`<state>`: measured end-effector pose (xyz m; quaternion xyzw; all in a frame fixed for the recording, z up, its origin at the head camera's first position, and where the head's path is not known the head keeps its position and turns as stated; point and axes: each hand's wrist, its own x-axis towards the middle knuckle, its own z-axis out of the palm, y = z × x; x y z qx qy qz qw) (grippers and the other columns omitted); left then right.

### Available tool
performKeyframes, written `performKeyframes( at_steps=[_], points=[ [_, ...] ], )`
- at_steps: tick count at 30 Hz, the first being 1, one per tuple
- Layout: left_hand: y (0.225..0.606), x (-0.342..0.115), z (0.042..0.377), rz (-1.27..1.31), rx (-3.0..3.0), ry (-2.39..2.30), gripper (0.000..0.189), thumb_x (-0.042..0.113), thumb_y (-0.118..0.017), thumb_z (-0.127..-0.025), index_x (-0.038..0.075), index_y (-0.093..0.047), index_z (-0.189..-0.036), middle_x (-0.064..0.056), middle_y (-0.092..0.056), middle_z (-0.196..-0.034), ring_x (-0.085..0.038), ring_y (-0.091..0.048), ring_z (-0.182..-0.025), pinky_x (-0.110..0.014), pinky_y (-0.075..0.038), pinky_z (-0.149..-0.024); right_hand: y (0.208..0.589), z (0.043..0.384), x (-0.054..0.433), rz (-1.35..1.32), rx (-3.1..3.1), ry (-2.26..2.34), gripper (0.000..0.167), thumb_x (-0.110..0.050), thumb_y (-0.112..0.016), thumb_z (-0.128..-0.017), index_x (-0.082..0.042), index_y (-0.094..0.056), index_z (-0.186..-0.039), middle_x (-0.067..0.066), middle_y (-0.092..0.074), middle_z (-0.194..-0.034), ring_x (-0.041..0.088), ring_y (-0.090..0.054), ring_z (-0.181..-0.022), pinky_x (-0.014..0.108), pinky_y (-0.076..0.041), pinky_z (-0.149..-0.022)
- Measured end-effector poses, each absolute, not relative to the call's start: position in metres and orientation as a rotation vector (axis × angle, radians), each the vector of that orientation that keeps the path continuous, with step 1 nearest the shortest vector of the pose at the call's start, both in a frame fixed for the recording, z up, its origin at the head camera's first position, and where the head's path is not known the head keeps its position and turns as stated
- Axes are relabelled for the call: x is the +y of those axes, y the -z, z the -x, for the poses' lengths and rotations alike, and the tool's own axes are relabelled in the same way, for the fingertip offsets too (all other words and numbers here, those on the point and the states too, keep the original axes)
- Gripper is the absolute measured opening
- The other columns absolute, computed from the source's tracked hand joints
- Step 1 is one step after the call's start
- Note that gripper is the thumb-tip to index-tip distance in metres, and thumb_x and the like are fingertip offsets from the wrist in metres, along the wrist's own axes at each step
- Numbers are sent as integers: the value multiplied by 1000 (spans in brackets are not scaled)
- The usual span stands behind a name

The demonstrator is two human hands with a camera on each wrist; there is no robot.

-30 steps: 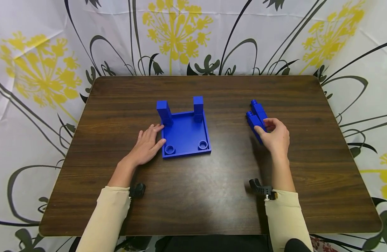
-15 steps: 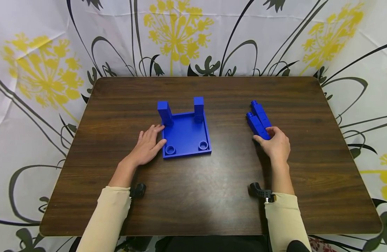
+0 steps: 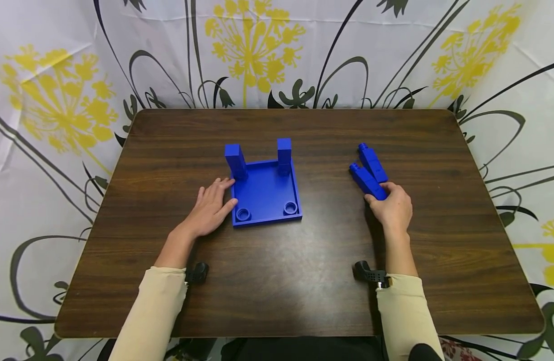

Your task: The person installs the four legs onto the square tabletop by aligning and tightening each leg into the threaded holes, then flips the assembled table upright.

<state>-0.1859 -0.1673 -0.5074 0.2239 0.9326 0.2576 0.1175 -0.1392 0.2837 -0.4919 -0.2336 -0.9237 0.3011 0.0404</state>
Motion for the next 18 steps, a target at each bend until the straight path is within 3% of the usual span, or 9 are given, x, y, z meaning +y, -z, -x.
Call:
performKeyframes(
  at_steps=[13, 18],
  points=[
    [507, -167, 186, -666, 2728, -755, 62, 47, -34, -105, 17, -17, -156, -16, -16, -161, -34, -3, -149, -62, 5, -112, 485, 133, 294, 777, -2705, -1176, 51, -33, -77, -84, -3, -65, -124, 22, -63, -123, 40, -56, -110, 51, -40, -95],
    [507, -168, 186, -662, 2725, -752, 62, 48, -34, -105, 17, -16, -156, -16, -15, -161, -34, -3, -149, -62, 5, -112, 479, 132, 295, 766, -2479, -1408, 48, -31, -80, -82, -1, -67, -118, 15, -66, -115, 26, -58, -104, 36, -44, -91]
  ],
)
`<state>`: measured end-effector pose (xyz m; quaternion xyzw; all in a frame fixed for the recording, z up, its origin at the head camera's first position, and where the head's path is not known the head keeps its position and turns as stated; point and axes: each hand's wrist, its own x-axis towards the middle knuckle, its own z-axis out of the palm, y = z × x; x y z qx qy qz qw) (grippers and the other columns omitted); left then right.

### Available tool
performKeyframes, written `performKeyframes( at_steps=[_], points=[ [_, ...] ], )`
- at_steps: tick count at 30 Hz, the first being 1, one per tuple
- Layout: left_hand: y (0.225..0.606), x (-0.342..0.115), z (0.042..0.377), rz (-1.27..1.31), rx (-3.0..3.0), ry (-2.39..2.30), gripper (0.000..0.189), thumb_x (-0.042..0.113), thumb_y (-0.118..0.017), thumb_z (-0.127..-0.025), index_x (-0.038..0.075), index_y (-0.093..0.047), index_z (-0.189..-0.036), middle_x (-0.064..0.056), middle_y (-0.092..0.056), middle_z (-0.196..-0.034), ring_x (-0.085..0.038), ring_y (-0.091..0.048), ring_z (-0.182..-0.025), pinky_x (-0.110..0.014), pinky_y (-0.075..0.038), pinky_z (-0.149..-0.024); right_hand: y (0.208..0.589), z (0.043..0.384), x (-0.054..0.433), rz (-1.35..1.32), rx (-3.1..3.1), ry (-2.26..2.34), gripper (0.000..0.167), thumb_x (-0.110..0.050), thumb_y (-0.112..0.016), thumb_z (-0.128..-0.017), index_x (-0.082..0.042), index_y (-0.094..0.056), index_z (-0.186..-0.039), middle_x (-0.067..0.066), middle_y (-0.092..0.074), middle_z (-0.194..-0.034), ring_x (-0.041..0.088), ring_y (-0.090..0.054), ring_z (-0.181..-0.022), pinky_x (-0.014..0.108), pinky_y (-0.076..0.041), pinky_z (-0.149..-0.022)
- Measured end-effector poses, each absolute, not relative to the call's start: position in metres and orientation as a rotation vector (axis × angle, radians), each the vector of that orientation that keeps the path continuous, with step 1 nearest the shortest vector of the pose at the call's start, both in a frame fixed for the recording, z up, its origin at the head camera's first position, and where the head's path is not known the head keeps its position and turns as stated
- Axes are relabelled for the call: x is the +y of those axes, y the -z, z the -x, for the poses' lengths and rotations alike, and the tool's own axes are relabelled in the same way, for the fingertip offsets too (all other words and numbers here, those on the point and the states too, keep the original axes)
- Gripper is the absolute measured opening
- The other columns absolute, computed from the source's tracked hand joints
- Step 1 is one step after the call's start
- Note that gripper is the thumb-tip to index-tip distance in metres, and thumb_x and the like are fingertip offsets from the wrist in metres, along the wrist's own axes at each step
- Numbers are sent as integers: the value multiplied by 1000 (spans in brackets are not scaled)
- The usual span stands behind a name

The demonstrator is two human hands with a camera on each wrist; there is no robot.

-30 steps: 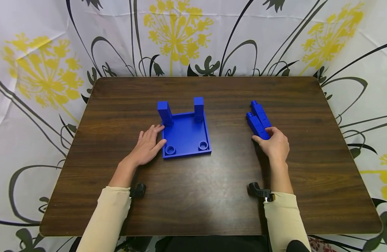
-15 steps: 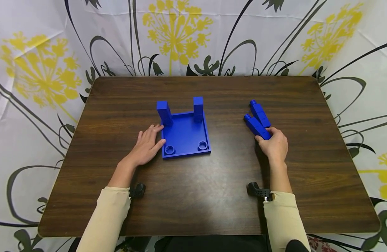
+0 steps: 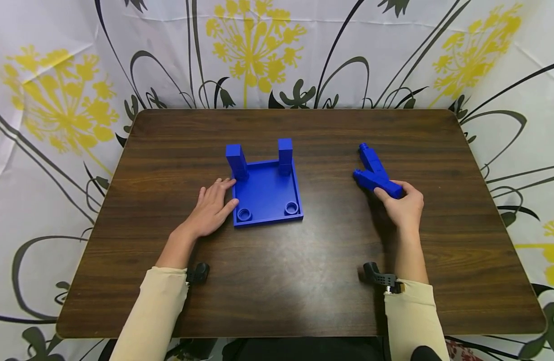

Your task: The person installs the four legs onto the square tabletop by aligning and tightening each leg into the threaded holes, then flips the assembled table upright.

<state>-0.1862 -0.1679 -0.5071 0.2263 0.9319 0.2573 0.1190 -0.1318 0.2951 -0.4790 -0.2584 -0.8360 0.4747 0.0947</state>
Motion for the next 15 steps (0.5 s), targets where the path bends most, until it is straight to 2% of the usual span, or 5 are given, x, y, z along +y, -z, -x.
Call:
performKeyframes(
  at_steps=[4, 7, 10, 15],
  points=[
    [506, -167, 186, -660, 2723, -751, 62, 48, -34, -105, 17, -16, -156, -16, -15, -161, -34, -3, -149, -61, 6, -112, 473, 134, 293, 693, -2093, -1747, 33, -17, -85, -77, 0, -69, -101, 4, -66, -91, 16, -56, -84, 24, -43, -74],
    [506, -167, 187, -659, 2723, -751, 62, 48, -34, -105, 18, -16, -156, -16, -15, -161, -33, -2, -149, -61, 6, -112, 470, 137, 290, 583, -1769, -1985, 20, -5, -85, -75, -2, -70, -88, 2, -63, -79, 14, -52, -74, 23, -42, -68],
    [506, -168, 187, -655, 2721, -752, 62, 48, -34, -105, 18, -16, -156, -15, -15, -161, -33, -2, -149, -61, 6, -112, 468, 140, 286, 443, -1517, -2187, 14, 4, -80, -77, -2, -70, -86, 6, -63, -79, 15, -56, -74, 23, -48, -70],
    [506, -167, 187, -650, 2721, -751, 62, 48, -34, -105, 18, -17, -156, -15, -15, -161, -33, -2, -149, -61, 6, -112, 466, 144, 273, 217, -1292, -2411, 14, 9, -70, -83, 2, -67, -95, 12, -63, -89, 20, -63, -82, 31, -54, -74]
  ],
)
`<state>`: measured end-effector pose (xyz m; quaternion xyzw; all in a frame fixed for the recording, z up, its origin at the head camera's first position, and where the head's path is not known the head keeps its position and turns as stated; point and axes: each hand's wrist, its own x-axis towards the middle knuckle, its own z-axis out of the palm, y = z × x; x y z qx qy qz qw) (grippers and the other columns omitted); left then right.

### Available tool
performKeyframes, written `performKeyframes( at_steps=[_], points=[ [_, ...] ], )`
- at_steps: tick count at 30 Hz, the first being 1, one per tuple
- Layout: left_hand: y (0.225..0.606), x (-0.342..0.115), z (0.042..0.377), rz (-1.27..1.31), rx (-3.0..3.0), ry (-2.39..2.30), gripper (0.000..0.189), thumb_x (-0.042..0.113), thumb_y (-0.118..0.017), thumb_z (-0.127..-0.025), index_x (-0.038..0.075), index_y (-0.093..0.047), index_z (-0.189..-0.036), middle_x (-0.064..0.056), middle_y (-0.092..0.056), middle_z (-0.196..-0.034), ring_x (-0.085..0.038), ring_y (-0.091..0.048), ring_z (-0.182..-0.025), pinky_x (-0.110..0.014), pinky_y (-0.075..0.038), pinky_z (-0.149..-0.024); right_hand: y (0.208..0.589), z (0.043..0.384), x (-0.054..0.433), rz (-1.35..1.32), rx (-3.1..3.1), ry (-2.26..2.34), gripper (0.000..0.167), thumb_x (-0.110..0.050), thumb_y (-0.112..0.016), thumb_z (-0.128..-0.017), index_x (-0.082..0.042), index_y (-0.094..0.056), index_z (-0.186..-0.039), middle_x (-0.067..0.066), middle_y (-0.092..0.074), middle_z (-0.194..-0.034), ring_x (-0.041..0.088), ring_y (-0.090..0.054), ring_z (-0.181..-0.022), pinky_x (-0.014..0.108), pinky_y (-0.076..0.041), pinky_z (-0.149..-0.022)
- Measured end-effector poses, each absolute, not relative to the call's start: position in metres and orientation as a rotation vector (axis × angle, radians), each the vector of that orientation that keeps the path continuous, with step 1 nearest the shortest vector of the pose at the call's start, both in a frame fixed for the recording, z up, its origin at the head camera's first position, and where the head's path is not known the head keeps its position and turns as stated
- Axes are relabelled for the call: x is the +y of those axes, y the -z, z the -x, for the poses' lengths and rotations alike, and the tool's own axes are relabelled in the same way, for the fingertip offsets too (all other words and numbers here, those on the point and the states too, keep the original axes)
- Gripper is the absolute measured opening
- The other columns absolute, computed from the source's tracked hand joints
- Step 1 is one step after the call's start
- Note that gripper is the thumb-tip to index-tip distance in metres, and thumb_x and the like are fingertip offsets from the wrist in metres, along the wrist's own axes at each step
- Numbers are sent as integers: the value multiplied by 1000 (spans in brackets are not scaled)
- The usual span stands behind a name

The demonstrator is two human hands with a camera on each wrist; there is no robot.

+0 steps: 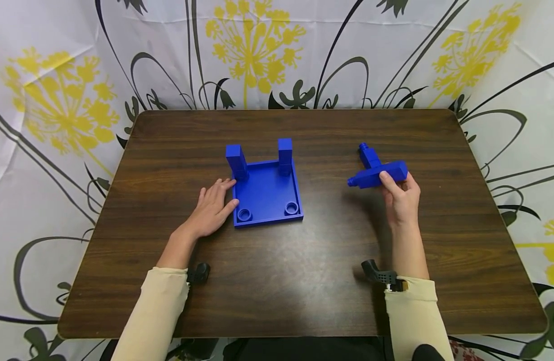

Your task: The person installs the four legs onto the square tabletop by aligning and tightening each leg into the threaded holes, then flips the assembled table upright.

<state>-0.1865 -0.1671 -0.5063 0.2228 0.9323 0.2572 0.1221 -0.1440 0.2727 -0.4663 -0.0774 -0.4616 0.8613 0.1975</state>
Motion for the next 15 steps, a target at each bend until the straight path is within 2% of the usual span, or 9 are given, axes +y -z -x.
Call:
performKeyframes(
  at_steps=[7, 11, 15],
  points=[
    [507, -166, 186, -657, 2722, -753, 62, 47, -34, -105, 16, -17, -156, -16, -16, -161, -34, -3, -149, -62, 5, -111, 461, 147, 241, 97, -1400, -2506, 28, 0, -68, -89, 0, -62, -116, 11, -64, -104, 21, -65, -93, 33, -54, -81],
    [507, -166, 187, -654, 2718, -753, 62, 47, -35, -105, 16, -17, -156, -16, -16, -161, -34, -3, -149, -63, 5, -111, 457, 153, 215, 32, -1548, -2520, 26, 2, -65, -91, -3, -62, -116, 9, -65, -108, 17, -64, -95, 32, -54, -81],
    [507, -167, 187, -657, 2719, -753, 62, 47, -35, -105, 16, -17, -156, -16, -16, -161, -34, -3, -149, -63, 5, -111, 456, 162, 181, -62, -1738, -2491, 25, 7, -64, -89, -1, -65, -113, 5, -69, -102, 15, -65, -90, 28, -53, -79]
  ],
)
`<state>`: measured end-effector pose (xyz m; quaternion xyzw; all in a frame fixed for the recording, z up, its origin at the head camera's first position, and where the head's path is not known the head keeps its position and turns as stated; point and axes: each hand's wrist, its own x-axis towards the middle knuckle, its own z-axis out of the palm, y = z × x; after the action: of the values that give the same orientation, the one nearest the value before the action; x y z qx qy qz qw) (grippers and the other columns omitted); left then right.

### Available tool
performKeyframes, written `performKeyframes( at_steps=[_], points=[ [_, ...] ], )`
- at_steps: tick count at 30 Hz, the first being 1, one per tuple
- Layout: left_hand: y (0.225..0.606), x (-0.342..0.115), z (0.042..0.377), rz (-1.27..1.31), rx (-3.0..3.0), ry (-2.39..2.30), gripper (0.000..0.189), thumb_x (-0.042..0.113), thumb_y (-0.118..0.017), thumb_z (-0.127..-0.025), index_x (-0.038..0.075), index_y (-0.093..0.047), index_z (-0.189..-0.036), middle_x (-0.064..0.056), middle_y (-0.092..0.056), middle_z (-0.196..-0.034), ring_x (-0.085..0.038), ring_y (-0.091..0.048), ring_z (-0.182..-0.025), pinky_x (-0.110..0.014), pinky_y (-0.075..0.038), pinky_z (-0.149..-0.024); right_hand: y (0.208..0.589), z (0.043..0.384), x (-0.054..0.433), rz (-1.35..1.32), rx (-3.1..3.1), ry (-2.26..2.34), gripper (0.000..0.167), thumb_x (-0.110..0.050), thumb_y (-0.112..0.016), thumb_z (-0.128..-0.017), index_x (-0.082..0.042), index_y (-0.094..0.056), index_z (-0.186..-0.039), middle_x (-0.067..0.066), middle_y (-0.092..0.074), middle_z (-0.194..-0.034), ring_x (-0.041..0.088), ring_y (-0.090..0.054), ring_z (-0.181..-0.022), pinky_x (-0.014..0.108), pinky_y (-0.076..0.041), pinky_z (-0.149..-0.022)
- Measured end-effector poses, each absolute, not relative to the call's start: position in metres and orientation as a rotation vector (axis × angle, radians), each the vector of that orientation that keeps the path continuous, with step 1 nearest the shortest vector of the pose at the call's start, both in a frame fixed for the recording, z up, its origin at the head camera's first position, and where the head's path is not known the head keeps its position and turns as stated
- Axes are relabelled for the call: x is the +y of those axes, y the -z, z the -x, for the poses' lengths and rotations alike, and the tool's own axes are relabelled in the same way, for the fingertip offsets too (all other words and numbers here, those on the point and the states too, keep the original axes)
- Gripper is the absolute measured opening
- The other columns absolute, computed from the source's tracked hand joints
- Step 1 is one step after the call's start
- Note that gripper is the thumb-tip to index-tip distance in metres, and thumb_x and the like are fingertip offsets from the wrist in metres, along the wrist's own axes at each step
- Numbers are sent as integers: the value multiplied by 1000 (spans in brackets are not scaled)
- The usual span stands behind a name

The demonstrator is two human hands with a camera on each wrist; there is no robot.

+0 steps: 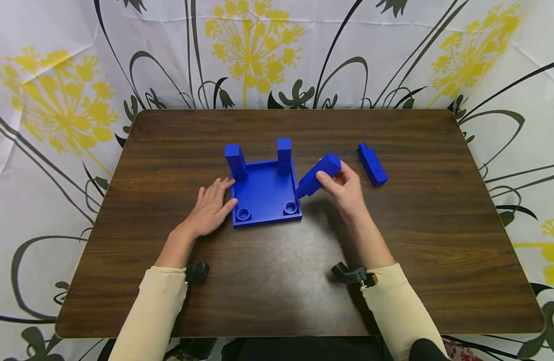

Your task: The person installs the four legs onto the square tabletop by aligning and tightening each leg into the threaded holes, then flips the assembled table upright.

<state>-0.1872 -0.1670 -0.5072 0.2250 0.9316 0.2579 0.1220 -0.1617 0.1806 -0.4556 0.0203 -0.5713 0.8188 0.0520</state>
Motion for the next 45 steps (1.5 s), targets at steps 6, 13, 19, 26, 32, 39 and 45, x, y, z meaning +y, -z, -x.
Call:
performKeyframes(
  at_steps=[6, 13, 19, 26, 32, 39, 45],
  points=[
    [507, -167, 187, -650, 2719, -754, 62, 47, -34, -105, 16, -17, -156, -16, -16, -161, -35, -3, -149, -62, 5, -111, 453, 171, 126, -295, -2115, -2347, 35, 4, -70, -87, 9, -60, -120, 16, -69, -107, 18, -66, -95, 29, -51, -85],
    [507, -168, 187, -636, 2718, -766, 62, 48, -34, -105, 17, -17, -156, -16, -16, -161, -34, -2, -149, -63, 6, -111, 450, 180, 81, -685, -2252, -2272, 31, 5, -72, -86, 9, -60, -114, 19, -65, -107, 23, -66, -98, 39, -54, -84],
    [507, -168, 187, -665, 2731, -775, 60, 47, -32, -105, 15, -20, -154, -18, -19, -159, -36, -5, -148, -65, 4, -110, 449, 186, 63, -876, -2340, -2260, 38, -2, -73, -87, 4, -59, -122, 13, -64, -116, 16, -62, -108, 32, -52, -90],
    [505, -168, 187, -675, 2748, -754, 52, 40, -34, -107, 10, -24, -148, -19, -19, -159, -38, -7, -147, -66, 1, -110, 452, 189, 56, -1048, -2461, -2105, 40, -9, -75, -88, -1, -60, -124, 8, -64, -119, 15, -61, -111, 28, -49, -93],
    [503, -167, 187, -688, 2756, -760, 52, 30, -36, -106, 10, -22, -153, -18, -21, -158, -38, -9, -147, -67, 0, -110, 454, 190, 52, -1132, -2557, -1999, 39, -13, -76, -87, -3, -61, -121, 8, -65, -114, 17, -62, -107, 29, -49, -93],
    [504, -168, 187, -687, 2741, -760, 53, 26, -37, -105, 12, -21, -154, -19, -19, -159, -39, -8, -147, -67, 1, -109, 455, 192, 52, -1173, -2585, -1979, 41, -11, -76, -86, -2, -59, -123, 9, -64, -114, 16, -61, -108, 27, -49, -92],
    [504, -168, 187, -673, 2736, -750, 51, 30, -37, -106, 5, -23, -148, -19, -19, -159, -37, -7, -148, -65, 1, -111, 452, 196, 55, -1280, -2579, -2043, 53, -3, -70, -88, 0, -49, -137, 16, -55, -134, 15, -54, -122, 30, -47, -96]
  ],
)
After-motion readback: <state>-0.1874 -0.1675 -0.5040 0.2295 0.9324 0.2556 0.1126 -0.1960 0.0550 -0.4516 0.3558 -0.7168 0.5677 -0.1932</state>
